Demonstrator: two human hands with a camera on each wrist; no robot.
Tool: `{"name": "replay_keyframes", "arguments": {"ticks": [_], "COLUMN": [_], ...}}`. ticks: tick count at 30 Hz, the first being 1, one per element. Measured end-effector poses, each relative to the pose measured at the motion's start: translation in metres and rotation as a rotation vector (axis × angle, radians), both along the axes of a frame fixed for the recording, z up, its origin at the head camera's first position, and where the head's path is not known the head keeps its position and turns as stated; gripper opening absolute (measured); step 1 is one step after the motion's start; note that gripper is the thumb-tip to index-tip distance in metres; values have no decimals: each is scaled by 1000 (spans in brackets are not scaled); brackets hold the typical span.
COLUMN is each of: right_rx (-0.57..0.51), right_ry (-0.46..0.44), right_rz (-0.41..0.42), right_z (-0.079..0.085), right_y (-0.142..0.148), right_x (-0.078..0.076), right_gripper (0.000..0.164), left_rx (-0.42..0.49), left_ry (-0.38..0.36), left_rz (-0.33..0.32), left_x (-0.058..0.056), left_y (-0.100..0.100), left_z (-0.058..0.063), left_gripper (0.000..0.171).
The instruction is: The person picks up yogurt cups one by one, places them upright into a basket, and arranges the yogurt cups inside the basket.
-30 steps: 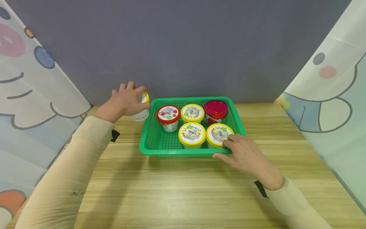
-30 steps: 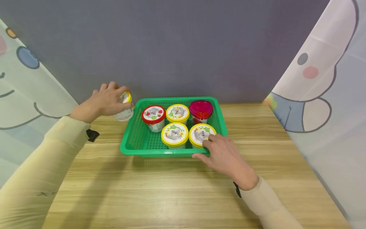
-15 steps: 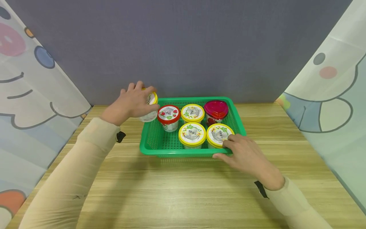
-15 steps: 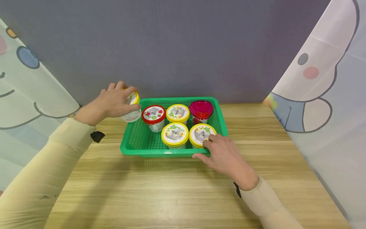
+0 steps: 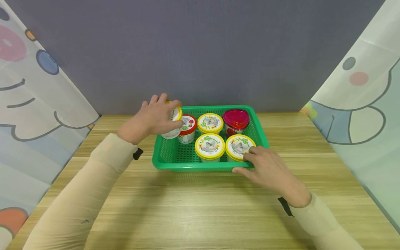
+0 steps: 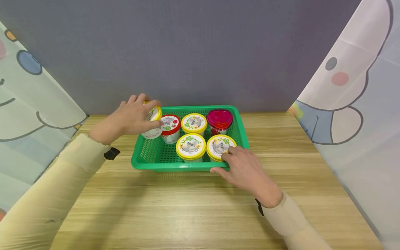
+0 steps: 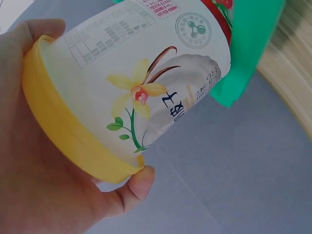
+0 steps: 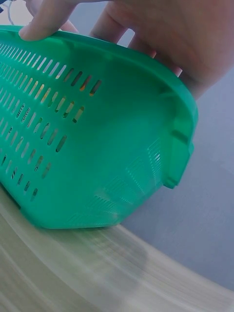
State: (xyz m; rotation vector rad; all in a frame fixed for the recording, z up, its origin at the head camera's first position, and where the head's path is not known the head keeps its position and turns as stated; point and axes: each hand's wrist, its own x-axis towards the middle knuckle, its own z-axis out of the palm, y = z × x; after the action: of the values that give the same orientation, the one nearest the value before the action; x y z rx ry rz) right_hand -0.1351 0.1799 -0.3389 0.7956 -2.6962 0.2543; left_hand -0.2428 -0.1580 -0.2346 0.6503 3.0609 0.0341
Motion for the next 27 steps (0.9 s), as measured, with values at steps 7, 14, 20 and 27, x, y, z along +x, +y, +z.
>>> {"name": "replay_keyframes", "arguments": {"ticks": [7, 14, 20, 27], "right_rx": [-2, -2, -1, -6], "right_ry": [12, 7, 11, 12], "right_rz": [8, 15, 13, 15], "right_z": [-1, 0, 0, 1], "right_y": [0, 1, 1, 0], "right_x": [0, -1, -1, 0], "right_gripper": [40, 44, 42, 40], "left_rx": [-18, -38, -56, -48], "left_ry": [13, 18, -3, 6], "left_rz": [-29, -62, -87, -116], "left_x": [9, 14, 20, 27], "left_y": [6, 10, 14, 16], "left_z": [-7, -12, -17, -28], "left_gripper": [63, 66, 69, 65]}}
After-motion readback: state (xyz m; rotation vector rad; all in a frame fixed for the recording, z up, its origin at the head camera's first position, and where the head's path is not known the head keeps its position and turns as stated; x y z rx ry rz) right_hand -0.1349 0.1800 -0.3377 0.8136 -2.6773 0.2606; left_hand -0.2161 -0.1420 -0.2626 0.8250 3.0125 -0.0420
